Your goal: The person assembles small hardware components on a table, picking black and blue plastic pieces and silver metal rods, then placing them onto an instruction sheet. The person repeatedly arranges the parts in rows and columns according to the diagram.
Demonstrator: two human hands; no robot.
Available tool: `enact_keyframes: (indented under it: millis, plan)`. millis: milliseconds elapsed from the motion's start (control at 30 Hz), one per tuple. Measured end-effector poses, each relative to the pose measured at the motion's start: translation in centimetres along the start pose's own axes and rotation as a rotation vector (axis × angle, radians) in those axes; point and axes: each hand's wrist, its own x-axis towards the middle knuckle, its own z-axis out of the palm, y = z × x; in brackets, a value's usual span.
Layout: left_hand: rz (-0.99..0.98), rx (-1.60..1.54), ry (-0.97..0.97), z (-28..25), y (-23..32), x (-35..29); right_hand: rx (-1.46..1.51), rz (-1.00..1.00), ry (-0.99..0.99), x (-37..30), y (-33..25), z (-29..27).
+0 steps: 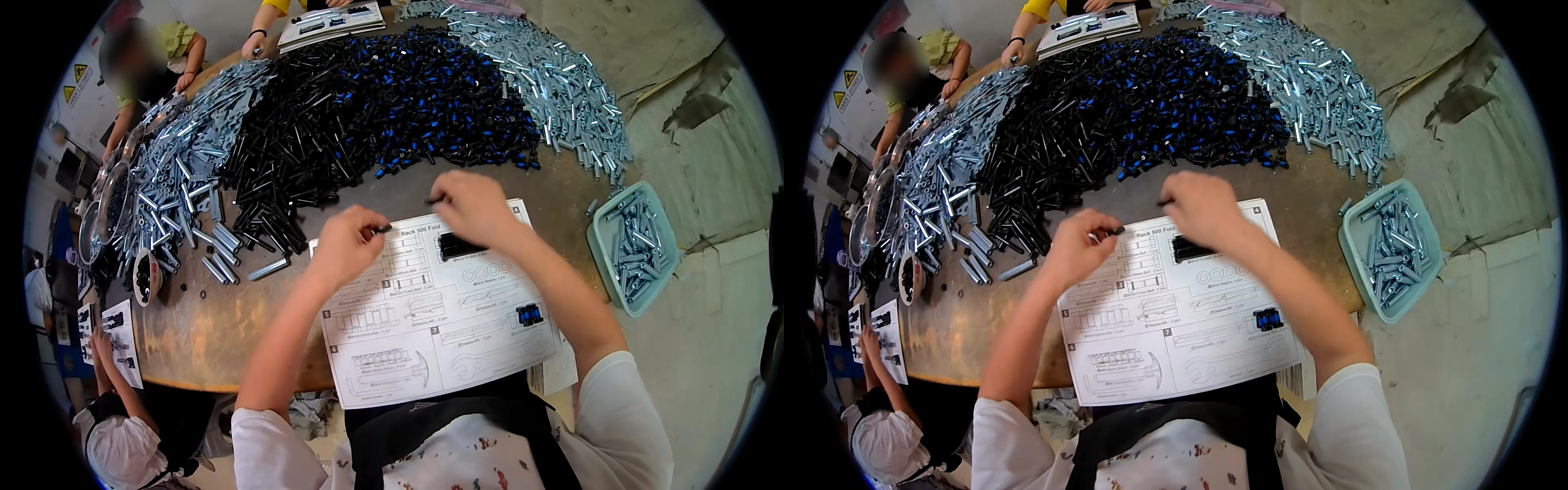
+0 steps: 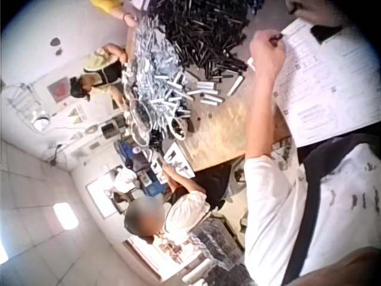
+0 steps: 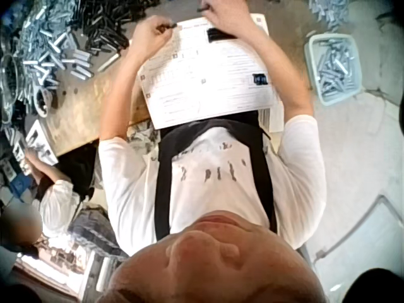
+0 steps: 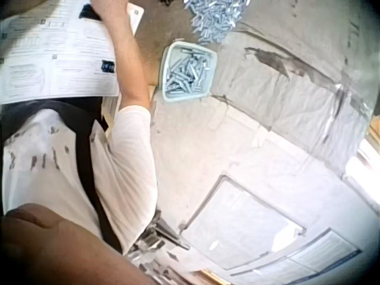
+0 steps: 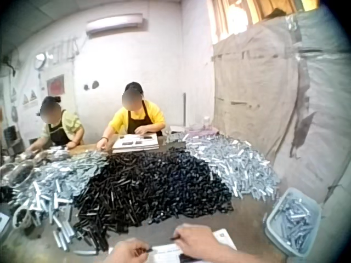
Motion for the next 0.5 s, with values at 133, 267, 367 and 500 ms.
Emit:
enact_keyframes:
  millis: [133,267,367,500]
  plan:
    - [0.100,0.110,0.001,2.1,0.5,-1.3,-0.092,-0.119,-0.067,-1.9,-3.5,2.0]
    - [0.130,0.127,0.052,3.2,0.2,-1.4,-0.147,-0.168,-0.061,-2.2,-3.7,2.8]
    - [0.130,0.105,0.080,3.7,0.0,-1.4,-0.141,-0.185,-0.042,-2.3,-3.4,3.2]
    - [0.137,0.130,0.131,4.0,-0.1,-1.3,-0.122,-0.185,-0.054,-2.1,-3.3,3.2]
